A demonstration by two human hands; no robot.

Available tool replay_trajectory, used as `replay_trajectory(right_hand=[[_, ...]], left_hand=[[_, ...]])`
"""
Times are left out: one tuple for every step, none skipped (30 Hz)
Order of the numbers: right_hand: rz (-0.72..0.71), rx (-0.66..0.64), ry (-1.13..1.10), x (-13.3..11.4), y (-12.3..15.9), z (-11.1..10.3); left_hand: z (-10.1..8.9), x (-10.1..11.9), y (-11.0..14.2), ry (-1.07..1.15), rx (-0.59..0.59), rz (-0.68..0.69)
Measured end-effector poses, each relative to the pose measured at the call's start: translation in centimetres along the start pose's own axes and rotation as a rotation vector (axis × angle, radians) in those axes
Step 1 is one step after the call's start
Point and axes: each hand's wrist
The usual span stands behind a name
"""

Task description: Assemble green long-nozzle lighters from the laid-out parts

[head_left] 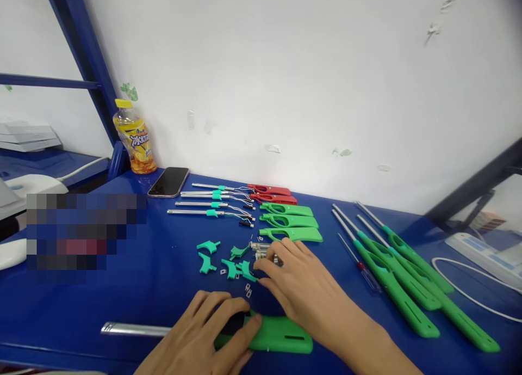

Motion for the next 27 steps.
replay_trajectory(right_hand=[[-0.017, -0.007, 0.010, 0.0, -0.1, 0.2], [-0.037, -0.016, 0.021, 0.1, -0.2, 0.4], [-0.056, -0.024, 0.033, 0.2, -0.2, 0.5], [-0.072, -0.027, 0.048, 0.3, -0.3, 0.7], [-0.086, -0.028, 0.064, 0.5, -0.3, 0.8], [-0.097, -0.027, 0.081, 0.6, -0.4, 0.9], [-0.108, -0.025, 0.096, 0.7, -0.4, 1.0], [-0.119, -0.021, 0.111, 0.8, -0.5, 1.0], [-0.133, -0.017, 0.124, 0.9, -0.5, 1.1], [-0.148, -0.013, 0.136, 0.9, -0.6, 1.1], [-0.165, -0.007, 0.148, 0.9, -0.6, 1.1], [-0.182, 0.003, 0.160, 0.9, -0.7, 1.2], [-0.201, 0.015, 0.172, 1.0, -0.8, 1.2], [-0.220, 0.031, 0.184, 1.0, -0.8, 1.3], [-0.239, 0.047, 0.196, 1.0, -0.9, 1.5], [-0.255, 0.064, 0.206, 1.0, -1.0, 1.6], [-0.267, 0.077, 0.214, 1.0, -1.0, 1.7], [-0.274, 0.087, 0.220, 1.0, -1.1, 1.7], [-0.278, 0.095, 0.225, 1.1, -1.1, 1.7], [-0.279, 0.098, 0.228, 1.1, -1.1, 1.7], [-0.277, 0.101, 0.229, 1.1, -1.1, 1.6], [-0.275, 0.104, 0.230, 1.2, -1.1, 1.5], [-0.273, 0.107, 0.230, 1.2, -1.0, 1.3], [-0.271, 0.108, 0.231, 1.2, -1.0, 1.2], [-0.267, 0.107, 0.231, 1.2, -1.0, 1.0], [-0.264, 0.105, 0.233, 1.2, -0.9, 0.9], [-0.259, 0.104, 0.235, 1.2, -0.9, 0.8]], left_hand=[[0.0, 0.0, -0.1, -0.001, 0.000, 0.004], [0.0, 0.1, -0.2, -0.001, -0.001, 0.001], [0.0, 0.1, -0.3, 0.002, -0.003, -0.002], [0.0, 0.1, -0.4, 0.005, 0.001, -0.003], [0.0, 0.0, -0.4, 0.005, 0.006, -0.007], [-0.1, 0.0, -0.5, 0.005, 0.006, -0.008], [-0.1, 0.0, -0.5, 0.002, 0.003, -0.008], [-0.1, -0.1, -0.5, -0.002, 0.003, -0.004], [-0.1, -0.1, -0.5, -0.004, -0.002, -0.002], [-0.1, -0.1, -0.4, -0.003, -0.012, -0.001], [0.0, -0.1, -0.3, 0.000, -0.017, -0.001], [0.0, -0.1, -0.1, 0.005, -0.027, -0.001], [0.1, 0.0, 0.0, 0.009, -0.040, -0.008], [0.1, 0.1, 0.1, 0.012, -0.058, -0.015], [0.1, 0.2, 0.2, 0.012, -0.070, -0.023], [0.1, 0.3, 0.3, 0.013, -0.072, -0.029], [0.1, 0.4, 0.3, 0.015, -0.075, -0.036], [0.0, 0.4, 0.3, 0.016, -0.073, -0.041], [0.0, 0.5, 0.3, 0.017, -0.065, -0.040], [-0.1, 0.5, 0.3, 0.017, -0.061, -0.039], [-0.2, 0.5, 0.2, 0.016, -0.060, -0.041], [-0.3, 0.5, 0.2, 0.014, -0.061, -0.045], [-0.3, 0.5, 0.1, 0.011, -0.064, -0.049], [-0.3, 0.5, 0.1, 0.009, -0.064, -0.051], [-0.3, 0.5, 0.1, 0.008, -0.062, -0.052], [-0.2, 0.5, 0.1, 0.009, -0.062, -0.053], [-0.2, 0.5, 0.2, 0.012, -0.060, -0.050]])
Point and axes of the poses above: each hand's wrist, its own y-axis away from the middle knuckle, its own z-axis out of the palm, x = y × z, and after that the axes turned 12 degrees about -y, right-handed
